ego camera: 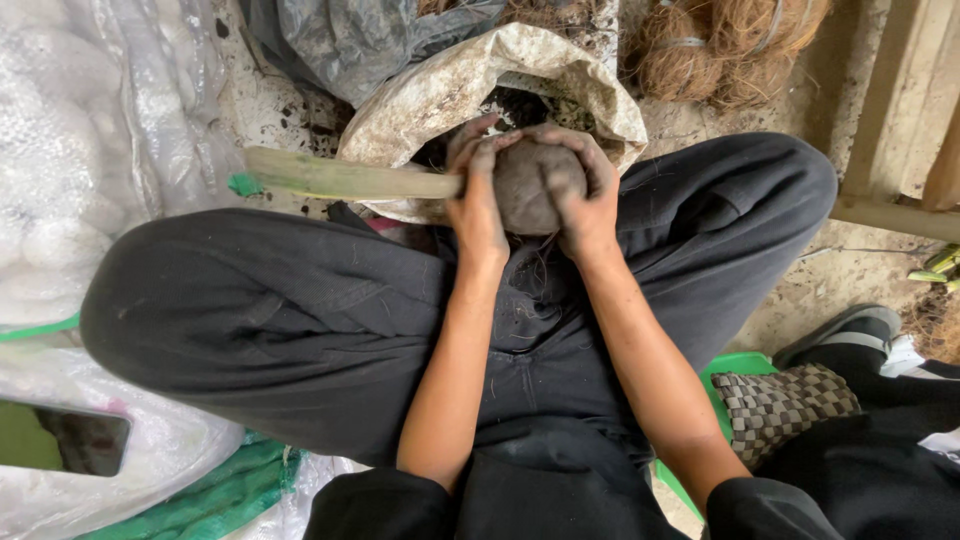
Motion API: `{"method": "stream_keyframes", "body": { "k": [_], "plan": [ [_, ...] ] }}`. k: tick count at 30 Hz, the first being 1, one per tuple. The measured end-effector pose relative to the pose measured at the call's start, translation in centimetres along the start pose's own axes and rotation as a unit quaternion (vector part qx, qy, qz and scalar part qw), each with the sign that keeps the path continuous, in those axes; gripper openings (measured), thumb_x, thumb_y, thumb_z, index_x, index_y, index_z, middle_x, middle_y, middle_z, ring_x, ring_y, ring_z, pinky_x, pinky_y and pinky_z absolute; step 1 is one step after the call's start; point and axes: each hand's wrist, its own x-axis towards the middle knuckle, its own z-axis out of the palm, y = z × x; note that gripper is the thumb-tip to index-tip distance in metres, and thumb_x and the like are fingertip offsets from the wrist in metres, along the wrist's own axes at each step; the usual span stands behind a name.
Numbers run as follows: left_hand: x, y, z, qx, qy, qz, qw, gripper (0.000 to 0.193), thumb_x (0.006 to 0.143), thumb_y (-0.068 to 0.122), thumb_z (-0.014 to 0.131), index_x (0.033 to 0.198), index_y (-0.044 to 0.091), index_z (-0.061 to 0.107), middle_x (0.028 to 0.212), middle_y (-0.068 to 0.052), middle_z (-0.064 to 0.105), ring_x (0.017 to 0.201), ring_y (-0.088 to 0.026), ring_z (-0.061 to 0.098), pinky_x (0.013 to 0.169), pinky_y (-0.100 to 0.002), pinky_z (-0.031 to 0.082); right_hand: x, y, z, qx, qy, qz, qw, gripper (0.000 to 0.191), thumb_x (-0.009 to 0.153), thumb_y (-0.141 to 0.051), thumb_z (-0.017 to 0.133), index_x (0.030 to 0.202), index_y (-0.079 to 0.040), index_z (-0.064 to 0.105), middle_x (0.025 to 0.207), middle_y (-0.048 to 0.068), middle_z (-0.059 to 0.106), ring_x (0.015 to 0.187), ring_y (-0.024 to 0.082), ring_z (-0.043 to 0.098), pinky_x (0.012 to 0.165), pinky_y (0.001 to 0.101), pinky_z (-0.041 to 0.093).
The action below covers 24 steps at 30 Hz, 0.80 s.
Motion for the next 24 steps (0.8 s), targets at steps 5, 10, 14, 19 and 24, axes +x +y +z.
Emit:
{"method": "stream_keyframes", "body": {
  "k": [5, 10, 14, 19, 24],
  "plan": [
    [-0.1, 0.0, -0.3, -0.162, -0.032, -0.05, 0.985, 0.029, 0.102, 0.019, 0.052, 0.119, 0.0, 0.067, 0.132, -0.012, 0.066, 0.113, -0.023, 0.067, 0.109, -0.04, 0.05, -0.3, 0.7, 0.1, 0.146, -0.007, 0.103, 0.984, 0.059, 0.092, -0.047, 0.071, 0.132, -0.004, 0.062, 0.137, 0.013, 0.062, 0.128, 0.027, 0.06, 0.111, 0.0427, 0.05],
    [0.1, -1.1, -0.1, -0.117, 0.0, -0.029, 0.993, 0.03, 0.108, 0.02, 0.054, 0.122, -0.002, 0.069, 0.137, -0.016, 0.066, 0.129, -0.025, 0.064, 0.12, -0.041, 0.048, 0.1, 1.0, -0.1, -0.012, 0.005, 0.006, 1.0, 0.057, 0.095, -0.045, 0.07, 0.127, 0.001, 0.066, 0.134, 0.016, 0.064, 0.126, 0.029, 0.061, 0.11, 0.0425, 0.052],
    [-0.3, -1.0, -0.4, -0.188, -0.034, -0.026, 0.981, 0.031, 0.108, 0.022, 0.053, 0.106, 0.0, 0.074, 0.135, -0.014, 0.063, 0.117, -0.024, 0.067, 0.113, -0.045, 0.053, 0.2, 0.9, -0.2, 0.18, -0.005, 0.027, 0.983, 0.053, 0.095, -0.048, 0.071, 0.131, -0.01, 0.061, 0.139, 0.01, 0.061, 0.127, 0.028, 0.062, 0.108, 0.0421, 0.053],
    [-0.3, -0.1, -0.1, 0.002, -0.026, 0.08, 0.996, 0.032, 0.107, 0.024, 0.051, 0.107, 0.001, 0.073, 0.132, -0.014, 0.064, 0.127, -0.023, 0.061, 0.118, -0.039, 0.045, 0.5, 0.8, -0.3, 0.193, -0.011, 0.166, 0.967, 0.057, 0.095, -0.046, 0.074, 0.128, 0.0, 0.062, 0.132, 0.018, 0.061, 0.124, 0.03, 0.062, 0.108, 0.0438, 0.053],
    [-0.2, 0.8, 0.1, -0.171, -0.029, 0.003, 0.985, 0.039, 0.106, 0.027, 0.054, 0.102, -0.006, 0.074, 0.136, -0.016, 0.063, 0.119, -0.026, 0.066, 0.112, -0.043, 0.051, -0.2, 0.6, -0.3, 0.097, -0.008, 0.016, 0.995, 0.061, 0.099, -0.05, 0.068, 0.14, -0.006, 0.057, 0.142, 0.012, 0.061, 0.137, 0.022, 0.056, 0.118, 0.0361, 0.048]
  ]
}}
